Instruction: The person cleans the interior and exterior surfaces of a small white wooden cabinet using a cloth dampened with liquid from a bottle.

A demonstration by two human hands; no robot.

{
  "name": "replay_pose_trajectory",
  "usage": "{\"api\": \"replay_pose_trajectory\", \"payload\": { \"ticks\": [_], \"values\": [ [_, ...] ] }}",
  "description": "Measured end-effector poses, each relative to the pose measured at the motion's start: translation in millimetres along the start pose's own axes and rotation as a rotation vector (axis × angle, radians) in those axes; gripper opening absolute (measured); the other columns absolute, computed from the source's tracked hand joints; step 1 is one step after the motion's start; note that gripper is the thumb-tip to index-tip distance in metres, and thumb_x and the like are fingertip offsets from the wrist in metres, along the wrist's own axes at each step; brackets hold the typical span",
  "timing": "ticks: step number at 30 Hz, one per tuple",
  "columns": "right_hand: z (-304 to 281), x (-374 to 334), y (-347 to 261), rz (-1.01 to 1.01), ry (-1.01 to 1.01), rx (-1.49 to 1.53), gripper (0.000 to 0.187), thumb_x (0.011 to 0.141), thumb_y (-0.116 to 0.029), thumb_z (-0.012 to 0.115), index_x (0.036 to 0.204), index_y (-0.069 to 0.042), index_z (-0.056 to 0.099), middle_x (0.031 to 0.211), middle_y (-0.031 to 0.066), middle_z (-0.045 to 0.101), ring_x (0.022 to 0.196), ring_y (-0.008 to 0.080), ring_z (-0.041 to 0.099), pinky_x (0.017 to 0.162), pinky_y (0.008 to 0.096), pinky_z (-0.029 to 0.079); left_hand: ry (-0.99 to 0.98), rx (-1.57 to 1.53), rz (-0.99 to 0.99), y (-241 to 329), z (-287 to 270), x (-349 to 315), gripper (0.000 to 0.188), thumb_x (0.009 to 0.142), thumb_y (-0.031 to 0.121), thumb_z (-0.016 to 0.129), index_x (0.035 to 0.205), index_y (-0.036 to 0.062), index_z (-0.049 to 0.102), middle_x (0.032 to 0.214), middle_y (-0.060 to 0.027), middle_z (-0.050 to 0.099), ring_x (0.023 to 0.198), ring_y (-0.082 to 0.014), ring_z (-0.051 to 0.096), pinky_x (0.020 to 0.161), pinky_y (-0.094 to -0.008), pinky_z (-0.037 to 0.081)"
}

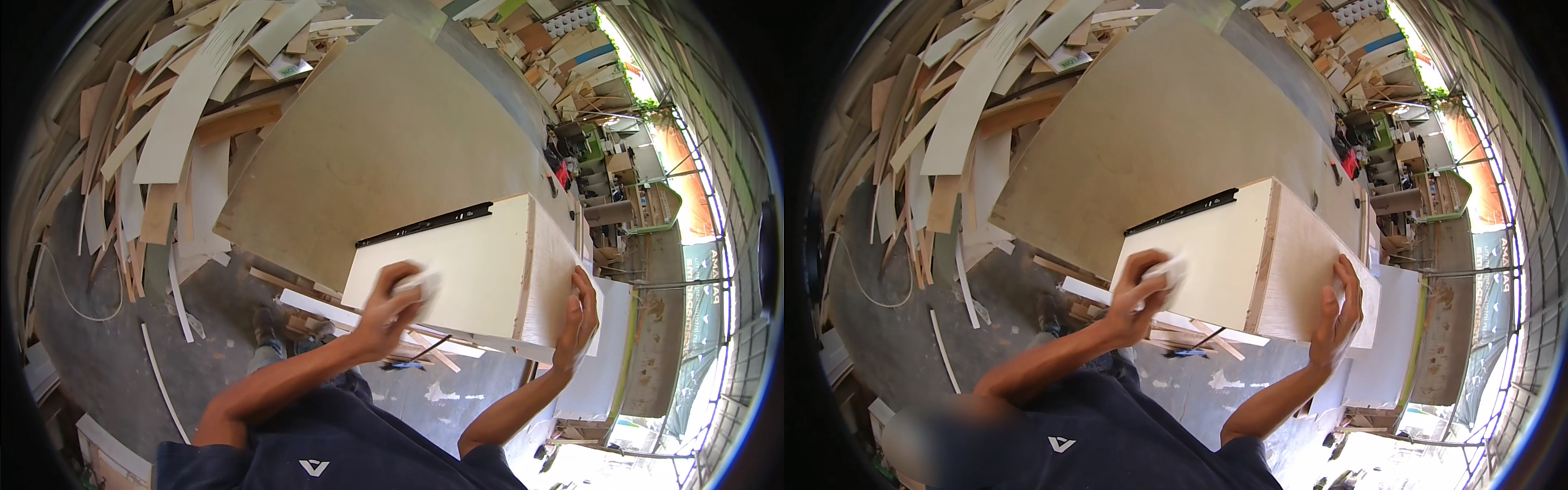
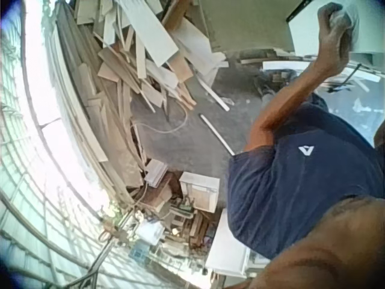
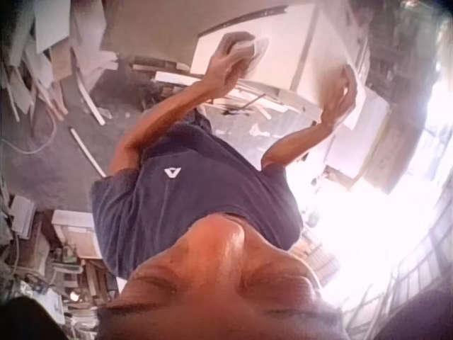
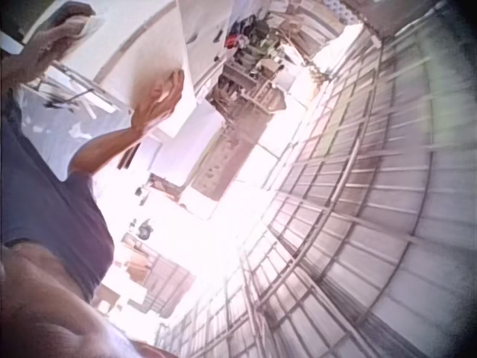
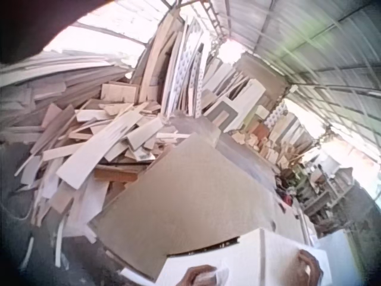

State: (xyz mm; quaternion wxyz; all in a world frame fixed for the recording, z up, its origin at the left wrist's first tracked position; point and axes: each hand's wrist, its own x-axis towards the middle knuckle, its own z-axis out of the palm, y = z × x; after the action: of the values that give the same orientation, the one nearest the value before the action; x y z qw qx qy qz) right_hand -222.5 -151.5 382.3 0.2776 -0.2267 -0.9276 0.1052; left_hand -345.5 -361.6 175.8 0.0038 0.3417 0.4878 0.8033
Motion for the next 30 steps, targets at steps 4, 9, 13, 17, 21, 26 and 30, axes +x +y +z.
{"api": "replay_pose_trajectory", "payload": {
  "ticks": [4, 9, 13, 17, 21, 26, 30],
  "values": [
    [-1, 3, -9, -0.021, -0.019, 0.014, 0.053, 0.097, -0.04, 0.052, 0.129, 0.0, 0.064, 0.14, 0.0204, 0.062, 0.131, 0.0369, 0.056, 0.113, 0.0475, 0.038, 0.024, 0.004, 0.259, 44, 34, 113, 0.036, 0.087, -0.012, 0.065, 0.121, -0.0003, 0.06, 0.124, -0.0234, 0.056, 0.11, -0.042, 0.056, 0.093, -0.0444, 0.05],
    [0, 3, -2, 0.002, -0.017, 0.006, 0.054, 0.097, -0.04, 0.052, 0.129, 0.001, 0.064, 0.139, 0.0214, 0.062, 0.131, 0.0383, 0.056, 0.113, 0.0479, 0.038, 0.104, 0.1, 0.165, 45, 40, 112, 0.037, 0.084, -0.011, 0.067, 0.121, -0.0042, 0.065, 0.114, -0.0215, 0.064, 0.101, -0.0393, 0.059, 0.086, -0.0436, 0.051],
    [-2, -1, 0, -0.05, -0.01, -0.04, 0.051, 0.098, -0.037, 0.052, 0.129, 0.001, 0.064, 0.139, 0.0224, 0.062, 0.13, 0.0398, 0.057, 0.112, 0.0493, 0.04, 0.112, 0.16, 0.165, 62, 30, 61, 0.037, 0.082, -0.012, 0.068, 0.118, -0.007, 0.065, 0.111, -0.0239, 0.065, 0.094, -0.0387, 0.061, 0.079, -0.0428, 0.053],
    [-1, -1, -2, -0.053, -0.013, -0.024, 0.051, 0.099, -0.039, 0.053, 0.129, 0.001, 0.065, 0.139, 0.022, 0.062, 0.131, 0.0392, 0.057, 0.112, 0.0493, 0.04, 0.167, 0.148, 0.212, 56, 41, 112, 0.025, 0.087, -0.012, 0.063, 0.11, -0.0049, 0.068, 0.101, -0.022, 0.065, 0.085, -0.0373, 0.061, 0.075, -0.0407, 0.05],
    [2, 1, -3, -0.032, -0.011, -0.01, 0.054, 0.099, -0.042, 0.053, 0.129, 0.001, 0.065, 0.139, 0.0216, 0.062, 0.131, 0.0385, 0.056, 0.112, 0.0493, 0.04, 0.197, 0.225, 0.198, 48, 51, 148, 0.023, 0.088, -0.012, 0.062, 0.108, -0.0051, 0.068, 0.1, -0.0227, 0.064, 0.085, -0.0388, 0.06, 0.073, -0.0411, 0.049],
    [-3, -2, -4, -0.033, 0.0, -0.046, 0.057, 0.098, -0.045, 0.051, 0.128, 0.001, 0.065, 0.138, 0.0213, 0.062, 0.131, 0.0381, 0.056, 0.112, 0.0493, 0.04, 0.155, 0.153, 0.13, 71, 36, 58, 0.024, 0.086, -0.014, 0.064, 0.108, -0.0059, 0.068, 0.099, -0.0218, 0.066, 0.086, -0.0361, 0.063, 0.073, -0.0395, 0.052],
    [1, 2, -3, -0.055, 0.003, -0.023, 0.057, 0.098, -0.045, 0.052, 0.127, 0.002, 0.065, 0.138, 0.0218, 0.063, 0.13, 0.0383, 0.056, 0.112, 0.049, 0.04, 0.18, 0.147, 0.188, 55, 45, 120, 0.026, 0.086, -0.013, 0.064, 0.111, -0.0045, 0.067, 0.099, -0.0222, 0.065, 0.086, -0.0379, 0.063, 0.071, -0.0389, 0.051]
  ]
}}
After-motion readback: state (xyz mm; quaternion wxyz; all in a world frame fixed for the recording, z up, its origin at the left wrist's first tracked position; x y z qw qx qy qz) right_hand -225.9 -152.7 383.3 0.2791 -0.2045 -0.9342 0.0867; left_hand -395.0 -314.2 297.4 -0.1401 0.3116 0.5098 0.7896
